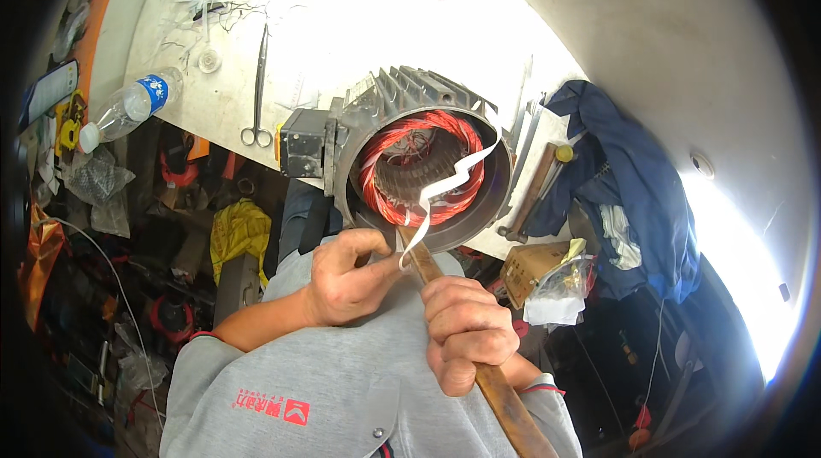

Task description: The person secures red copper windings inside a motor stator using white insulating tape and a wooden mallet. They repeatedly wrap, tuck, and tap the tape into the stator slots to hold the coils in place.

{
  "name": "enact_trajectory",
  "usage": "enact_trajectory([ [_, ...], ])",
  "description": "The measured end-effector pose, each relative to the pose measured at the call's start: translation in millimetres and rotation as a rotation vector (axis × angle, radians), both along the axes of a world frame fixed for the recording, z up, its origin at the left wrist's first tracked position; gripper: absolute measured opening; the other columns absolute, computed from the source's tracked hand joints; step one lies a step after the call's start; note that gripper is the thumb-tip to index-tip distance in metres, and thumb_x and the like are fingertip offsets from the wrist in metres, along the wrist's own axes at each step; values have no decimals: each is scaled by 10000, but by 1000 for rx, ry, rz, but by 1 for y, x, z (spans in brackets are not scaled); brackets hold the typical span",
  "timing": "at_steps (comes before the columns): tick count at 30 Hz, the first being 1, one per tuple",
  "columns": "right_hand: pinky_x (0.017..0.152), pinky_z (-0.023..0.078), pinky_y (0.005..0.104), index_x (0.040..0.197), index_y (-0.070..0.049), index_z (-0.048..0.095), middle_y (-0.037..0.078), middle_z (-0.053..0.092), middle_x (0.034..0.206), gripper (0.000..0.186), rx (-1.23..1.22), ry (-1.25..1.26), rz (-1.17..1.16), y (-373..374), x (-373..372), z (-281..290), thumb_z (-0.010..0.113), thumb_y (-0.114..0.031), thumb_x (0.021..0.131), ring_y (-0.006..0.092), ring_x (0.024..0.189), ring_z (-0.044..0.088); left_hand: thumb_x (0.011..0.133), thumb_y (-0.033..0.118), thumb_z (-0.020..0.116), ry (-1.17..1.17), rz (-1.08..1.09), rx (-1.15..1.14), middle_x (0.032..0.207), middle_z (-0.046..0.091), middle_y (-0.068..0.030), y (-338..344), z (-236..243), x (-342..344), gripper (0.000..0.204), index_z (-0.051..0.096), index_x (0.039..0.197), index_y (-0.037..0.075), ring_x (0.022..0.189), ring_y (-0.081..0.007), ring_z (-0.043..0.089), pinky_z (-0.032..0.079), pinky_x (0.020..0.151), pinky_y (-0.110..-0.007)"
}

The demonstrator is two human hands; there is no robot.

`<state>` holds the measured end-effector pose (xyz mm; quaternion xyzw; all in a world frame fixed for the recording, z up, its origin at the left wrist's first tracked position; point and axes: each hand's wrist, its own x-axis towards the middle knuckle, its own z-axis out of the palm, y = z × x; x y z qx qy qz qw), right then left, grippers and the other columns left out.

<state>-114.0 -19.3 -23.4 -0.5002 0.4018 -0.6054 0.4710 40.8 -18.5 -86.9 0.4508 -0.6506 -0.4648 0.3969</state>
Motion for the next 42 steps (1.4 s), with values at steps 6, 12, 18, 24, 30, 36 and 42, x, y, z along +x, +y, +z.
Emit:
enact_trajectory([
  [6, 465, 440, 381, 780, -46, 461, 56, 510, 634, 127, -15, 67, 86, 2, -7, -8, 554, 21, 836, 192, 477, 464, 702, 43, 771, -58, 51, -65, 899, 617, -36, 7, -11, -3, 187, 719, 879, 75, 636, -185, 601, 456, 523, -312],
  [12, 469, 402, 326, 734, -98, 408, 33, 455, 626, 261, -4, 145, -6, -1, -2, -3, 466, -127, 986, 157, 506, 430, 720, 60, 791, -166, -4, -77, 885, 612, -46, -4, 5, -1, 164, 710, 863, 56, 625, -191, 616, 484, 531, -314],
  [18, 493, 436, 331, 763, -61, 443, 50, 410, 623, 305, 218, -226, -409, 6, -70, 43, 463, -168, 1049, 149, 509, 421, 820, 137, 774, -283, -32, 34, 892, 658, -80, -22, 26, 3, 108, 710, 846, 54, 680, -237, 682, 546, 595, -354],
  [24, 423, 380, 247, 840, -67, 543, -24, 479, 615, 288, 907, 315, -709, 79, -148, -112, 651, -291, 985, 81, 473, 462, 890, 118, 710, -196, -19, 482, 691, 680, -112, -35, 41, 2, 158, 723, 943, -29, 569, -125, 613, 475, 539, -287],
  [30, 699, 516, 423, 961, 40, 661, 174, 673, 766, 321, 851, 1028, -607, 117, -167, -212, 681, -276, 912, 384, 739, 650, 920, 100, 703, -181, -38, 529, 727, 689, -21, -38, 38, 2, 141, 717, 958, -35, 546, -42, 550, 451, 505, -209],
  [36, 763, 524, 397, 1019, 28, 693, 159, 658, 923, 193, 513, 764, -737, 79, -128, -128, 697, -97, 873, 332, 818, 654, 908, 116, 712, -141, 15, 580, 746, 700, -53, -36, 32, 3, 176, 698, 952, -55, 564, -51, 568, 462, 492, -219],
  [42, 738, 515, 384, 915, -24, 723, 122, 666, 837, 125, -102, 866, -195, 22, -43, -47, 725, -130, 849, 304, 751, 650, 936, 80, 672, -94, -10, 567, 770, 700, -37, -37, 31, 0, 131, 686, 969, -46, 553, -28, 538, 419, 482, -194],
])
